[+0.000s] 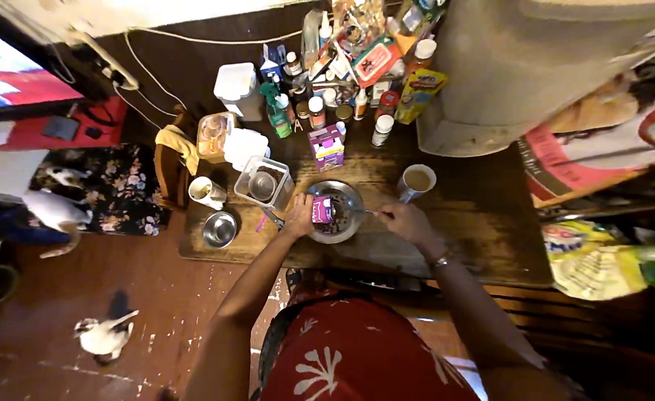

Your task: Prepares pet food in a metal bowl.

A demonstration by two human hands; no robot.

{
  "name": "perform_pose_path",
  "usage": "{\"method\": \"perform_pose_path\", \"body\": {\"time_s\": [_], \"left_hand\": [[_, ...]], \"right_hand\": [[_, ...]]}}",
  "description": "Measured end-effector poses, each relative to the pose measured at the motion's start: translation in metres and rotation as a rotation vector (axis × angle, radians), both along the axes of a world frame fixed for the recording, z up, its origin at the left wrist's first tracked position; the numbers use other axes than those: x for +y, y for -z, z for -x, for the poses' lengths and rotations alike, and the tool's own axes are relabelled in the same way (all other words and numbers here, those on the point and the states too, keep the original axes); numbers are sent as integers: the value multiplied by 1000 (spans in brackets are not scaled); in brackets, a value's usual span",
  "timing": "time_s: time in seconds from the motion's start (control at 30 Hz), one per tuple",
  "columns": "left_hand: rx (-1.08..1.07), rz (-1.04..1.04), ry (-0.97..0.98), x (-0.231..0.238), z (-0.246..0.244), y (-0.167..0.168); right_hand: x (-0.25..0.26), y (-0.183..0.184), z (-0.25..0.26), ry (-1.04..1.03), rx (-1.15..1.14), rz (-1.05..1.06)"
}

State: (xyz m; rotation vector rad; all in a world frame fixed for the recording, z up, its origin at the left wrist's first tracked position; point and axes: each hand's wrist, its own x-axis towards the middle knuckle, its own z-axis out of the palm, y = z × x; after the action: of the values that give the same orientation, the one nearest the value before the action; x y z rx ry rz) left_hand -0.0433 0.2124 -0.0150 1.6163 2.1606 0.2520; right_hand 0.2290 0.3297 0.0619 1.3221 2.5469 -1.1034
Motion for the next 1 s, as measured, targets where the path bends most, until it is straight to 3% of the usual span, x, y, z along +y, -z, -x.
{"method": "perform_pose_path", "body": {"time_s": [0.27, 0.5, 0.63, 1.0], "left_hand": [[4, -41, 19, -1, 13, 4], [102, 85, 171, 15, 0, 0], [182, 159, 290, 21, -1, -1], [369, 332, 358, 51, 1, -29]], "right_hand": [[1, -3, -5, 39, -26, 75], [-8, 45, 25, 16, 154, 228], [1, 57, 30, 100, 210, 328], [-6, 80, 48, 160, 321, 438]]}}
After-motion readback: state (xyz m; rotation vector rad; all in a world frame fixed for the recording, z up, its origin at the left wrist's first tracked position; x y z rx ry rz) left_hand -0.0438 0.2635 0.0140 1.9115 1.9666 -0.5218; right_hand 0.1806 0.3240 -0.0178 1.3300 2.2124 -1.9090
